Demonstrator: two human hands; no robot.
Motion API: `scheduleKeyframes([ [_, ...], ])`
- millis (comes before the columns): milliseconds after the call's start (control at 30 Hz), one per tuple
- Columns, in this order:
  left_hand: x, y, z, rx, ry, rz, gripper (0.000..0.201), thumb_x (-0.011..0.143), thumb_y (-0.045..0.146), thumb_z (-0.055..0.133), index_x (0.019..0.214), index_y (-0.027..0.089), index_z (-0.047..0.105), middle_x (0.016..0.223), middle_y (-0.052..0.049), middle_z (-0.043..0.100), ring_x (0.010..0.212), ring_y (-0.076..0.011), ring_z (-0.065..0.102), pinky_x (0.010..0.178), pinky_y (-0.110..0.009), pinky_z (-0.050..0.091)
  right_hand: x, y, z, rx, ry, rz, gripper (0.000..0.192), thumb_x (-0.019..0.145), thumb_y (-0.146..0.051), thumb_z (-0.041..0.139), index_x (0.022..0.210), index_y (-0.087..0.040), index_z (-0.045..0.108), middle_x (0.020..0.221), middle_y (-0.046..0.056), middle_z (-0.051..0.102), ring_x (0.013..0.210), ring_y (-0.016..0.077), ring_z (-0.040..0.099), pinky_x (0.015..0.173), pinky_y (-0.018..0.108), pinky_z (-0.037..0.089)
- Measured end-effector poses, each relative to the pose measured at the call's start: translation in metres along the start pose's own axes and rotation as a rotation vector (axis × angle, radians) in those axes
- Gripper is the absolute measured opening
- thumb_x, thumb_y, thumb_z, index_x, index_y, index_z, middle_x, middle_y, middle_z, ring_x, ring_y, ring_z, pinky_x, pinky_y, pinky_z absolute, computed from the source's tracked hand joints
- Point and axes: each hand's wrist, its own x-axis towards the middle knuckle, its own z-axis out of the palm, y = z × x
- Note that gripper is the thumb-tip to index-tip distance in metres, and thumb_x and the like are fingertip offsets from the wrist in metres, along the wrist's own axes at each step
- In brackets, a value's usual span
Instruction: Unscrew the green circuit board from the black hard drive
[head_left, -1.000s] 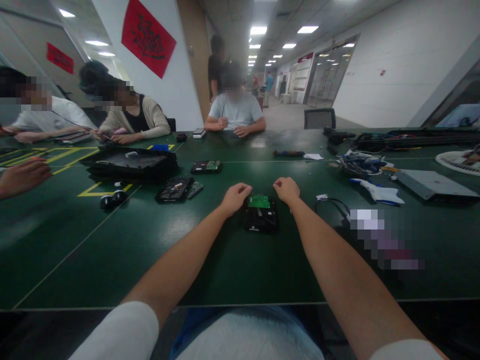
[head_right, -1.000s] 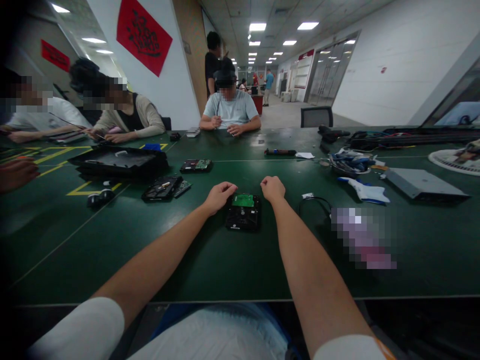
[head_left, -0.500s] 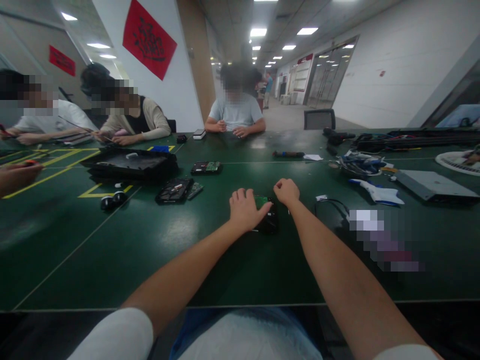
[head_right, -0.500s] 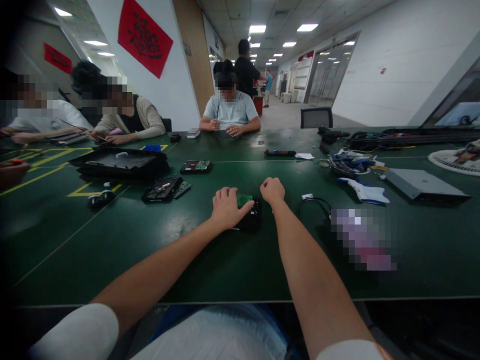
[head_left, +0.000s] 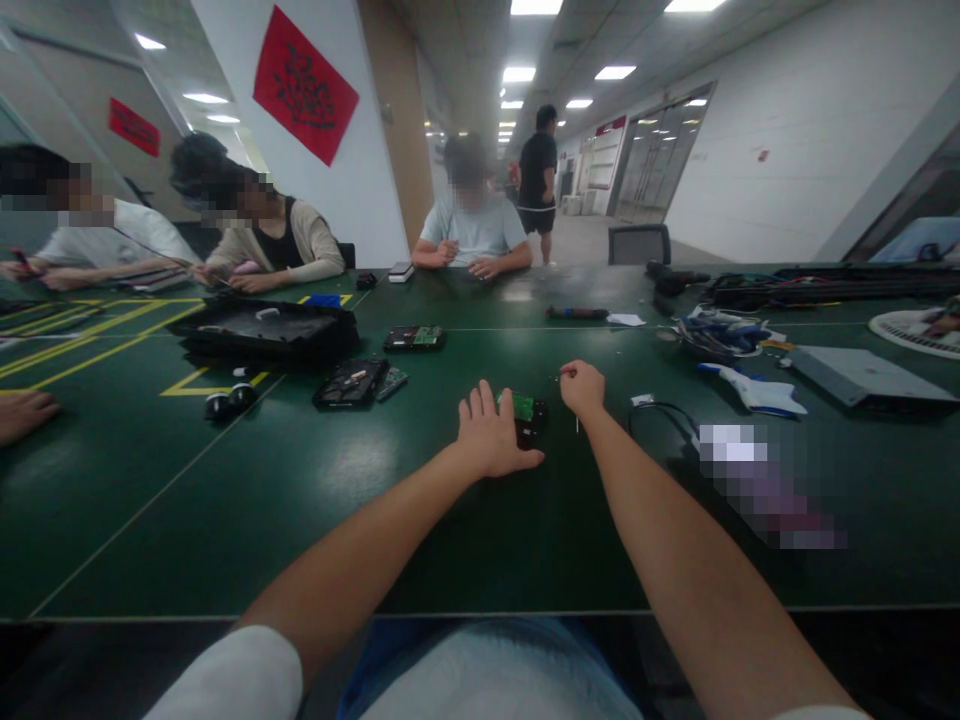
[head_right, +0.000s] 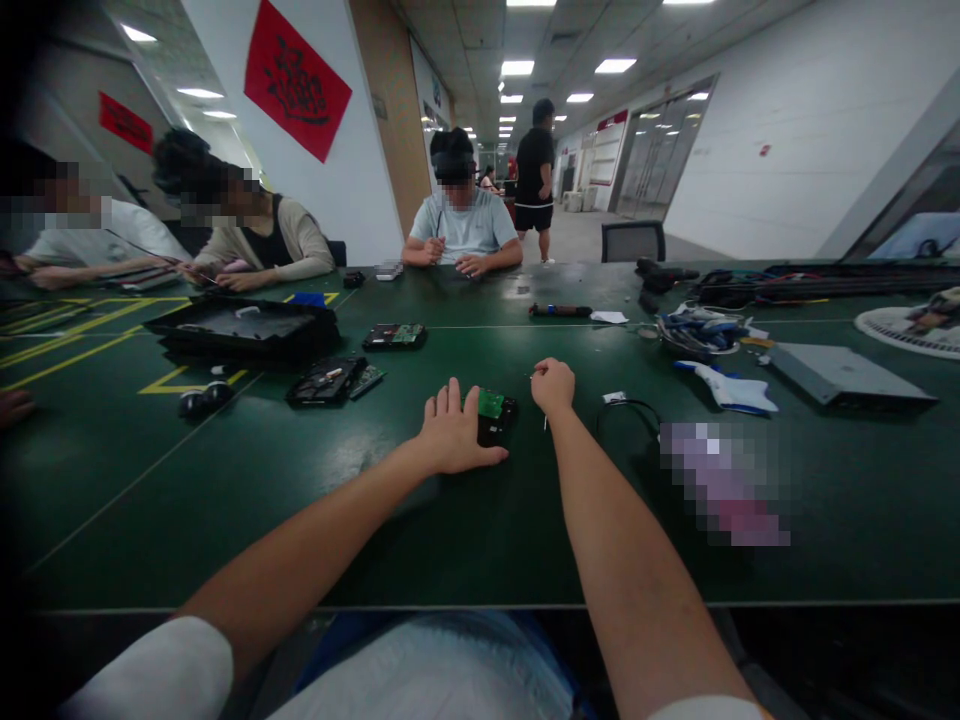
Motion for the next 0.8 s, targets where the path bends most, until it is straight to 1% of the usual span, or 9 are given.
scheduleKeyframes([
  [133,0.013,-0.034,-0.019,0.018,-0.075,-0.025,0.151,0.046,0.090,0.074,0.164,0.015,0.017,0.170,-0.029,0.011,0.154,-0.0587,0.013,0.119,-0.071,0.018,0.000,-0.002,0.000,0.004,-0.017,0.012,0.021,0.088,-0.021,0.062,0.104,-0.017,0.076,0.106,0.009,0.075,0.099,0.0223,0.067,0.091,0.032,0.050],
  [200,0.018,-0.050,-0.028,0.014,-0.101,-0.001,0.149,0.045,0.086,0.079,0.164,0.018,0.020,0.168,-0.029,0.022,0.150,-0.0581,0.025,0.116,-0.070,0.025,-0.001,-0.002,-0.001,0.007,-0.030,0.021,0.021,0.088,-0.021,0.062,0.104,-0.018,0.076,0.106,0.009,0.075,0.097,0.0216,0.067,0.089,0.032,0.051],
  [333,0.026,-0.078,-0.040,0.019,-0.126,-0.029,0.129,0.050,0.073,0.086,0.158,0.024,0.034,0.154,-0.024,0.048,0.139,-0.0530,0.045,0.110,-0.066,0.036,0.000,-0.002,-0.004,0.008,-0.059,0.025,0.025,0.088,-0.016,0.059,0.106,-0.018,0.076,0.106,0.009,0.076,0.096,0.0203,0.068,0.088,0.031,0.051],
  [400,0.029,-0.088,-0.043,0.025,-0.122,-0.054,0.111,0.055,0.068,0.087,0.150,0.028,0.045,0.148,-0.020,0.055,0.135,-0.0500,0.050,0.107,-0.064,0.040,0.001,-0.001,-0.005,0.004,-0.078,0.013,0.027,0.088,-0.014,0.057,0.106,-0.019,0.076,0.107,0.008,0.076,0.097,0.0202,0.068,0.088,0.031,0.051],
  [467,0.031,-0.094,-0.046,0.029,-0.098,-0.072,0.097,0.060,0.063,0.088,0.144,0.030,0.051,0.144,-0.017,0.059,0.130,-0.0460,0.055,0.104,-0.059,0.044,0.002,0.001,-0.005,-0.002,-0.093,-0.006,0.028,0.088,-0.013,0.056,0.105,-0.021,0.077,0.109,0.007,0.076,0.098,0.0202,0.068,0.090,0.031,0.050],
  [567,0.034,-0.097,-0.047,0.115,0.017,-0.122,0.076,0.070,0.050,0.087,0.137,0.029,0.057,0.138,-0.015,0.064,0.127,-0.0412,0.059,0.101,-0.052,0.047,0.004,0.003,-0.005,-0.014,-0.108,-0.041,0.028,0.088,-0.014,0.058,0.107,-0.022,0.078,0.107,0.005,0.077,0.099,0.0197,0.068,0.092,0.030,0.050],
  [633,0.033,-0.093,-0.046,0.183,0.090,-0.152,0.058,0.078,0.039,0.082,0.131,0.027,0.061,0.132,-0.014,0.067,0.123,-0.0391,0.061,0.099,-0.050,0.049,0.004,0.005,-0.005,-0.023,-0.118,-0.062,0.027,0.088,-0.017,0.060,0.108,-0.022,0.078,0.104,0.005,0.077,0.097,0.0194,0.068,0.091,0.029,0.050],
  [733,0.029,-0.079,-0.042,0.236,0.120,-0.134,0.031,0.088,0.025,0.068,0.119,0.020,0.068,0.123,-0.016,0.069,0.118,-0.0376,0.062,0.095,-0.048,0.050,0.004,0.006,-0.007,-0.041,-0.137,-0.090,0.025,0.089,-0.020,0.062,0.109,-0.022,0.078,0.103,0.004,0.077,0.094,0.0190,0.068,0.089,0.028,0.050],
  [800,0.025,-0.064,-0.037,0.248,0.132,-0.082,0.025,0.092,0.019,0.057,0.113,0.017,0.071,0.121,-0.017,0.070,0.119,-0.0366,0.060,0.096,-0.048,0.049,0.004,0.005,-0.008,-0.057,-0.148,-0.103,0.024,0.091,-0.022,0.062,0.109,-0.022,0.078,0.104,0.005,0.076,0.092,0.0189,0.068,0.087,0.028,0.050],
])
